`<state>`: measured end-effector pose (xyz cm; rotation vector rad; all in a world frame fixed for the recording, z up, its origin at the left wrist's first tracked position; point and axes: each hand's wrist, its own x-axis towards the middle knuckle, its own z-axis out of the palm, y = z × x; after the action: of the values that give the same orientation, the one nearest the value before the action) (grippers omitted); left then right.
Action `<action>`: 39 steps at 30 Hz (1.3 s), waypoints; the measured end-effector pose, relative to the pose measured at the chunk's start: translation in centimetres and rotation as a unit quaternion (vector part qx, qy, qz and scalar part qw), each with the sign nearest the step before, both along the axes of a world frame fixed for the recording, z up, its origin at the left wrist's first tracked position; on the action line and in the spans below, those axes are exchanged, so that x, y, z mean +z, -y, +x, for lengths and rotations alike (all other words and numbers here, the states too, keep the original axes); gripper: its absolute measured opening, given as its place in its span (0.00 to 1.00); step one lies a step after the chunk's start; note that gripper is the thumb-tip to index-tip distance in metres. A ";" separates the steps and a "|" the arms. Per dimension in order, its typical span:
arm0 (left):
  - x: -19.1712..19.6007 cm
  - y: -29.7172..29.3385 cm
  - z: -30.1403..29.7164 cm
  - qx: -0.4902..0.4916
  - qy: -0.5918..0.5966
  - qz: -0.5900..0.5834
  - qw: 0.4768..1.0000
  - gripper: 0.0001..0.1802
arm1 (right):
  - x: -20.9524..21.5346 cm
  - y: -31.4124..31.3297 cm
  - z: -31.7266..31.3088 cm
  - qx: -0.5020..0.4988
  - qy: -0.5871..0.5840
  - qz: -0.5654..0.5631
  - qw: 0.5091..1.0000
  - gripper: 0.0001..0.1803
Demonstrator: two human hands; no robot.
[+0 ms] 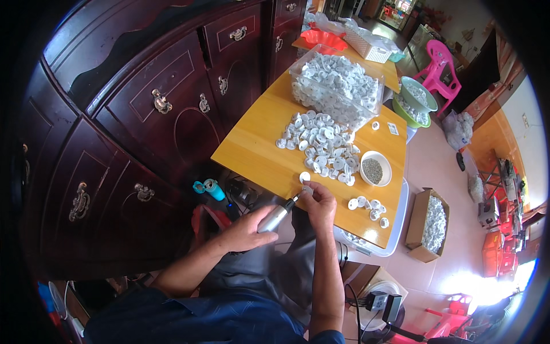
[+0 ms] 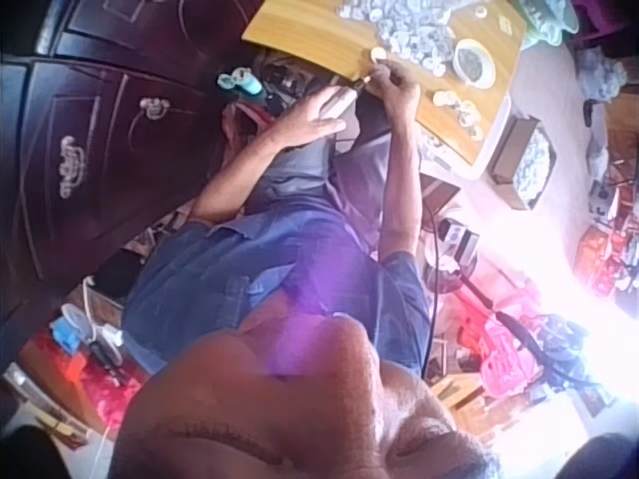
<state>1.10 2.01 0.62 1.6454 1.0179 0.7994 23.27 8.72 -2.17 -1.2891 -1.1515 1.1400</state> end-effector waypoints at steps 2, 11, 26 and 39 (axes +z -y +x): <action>0.2 0.0 -0.1 -0.009 -0.007 -0.004 1.000 0.38 | -0.5 -0.2 0.2 0.002 0.021 0.002 1.000 0.13; 1.2 0.0 -0.1 -0.041 0.067 -0.149 0.986 0.34 | -1.4 0.0 0.4 -0.008 0.064 0.028 0.998 0.14; 2.0 -0.1 -0.2 -0.045 0.086 -0.190 0.977 0.35 | 1.0 0.7 -0.2 0.006 0.014 -0.017 1.000 0.11; 3.0 0.2 -0.3 -0.030 0.048 -0.154 0.986 0.35 | 2.1 2.6 5.7 -0.176 0.582 0.204 0.767 0.08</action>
<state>0.80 1.82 3.59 1.3545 0.9670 0.6383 28.99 6.09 -0.09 -1.7643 -1.7628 -0.3602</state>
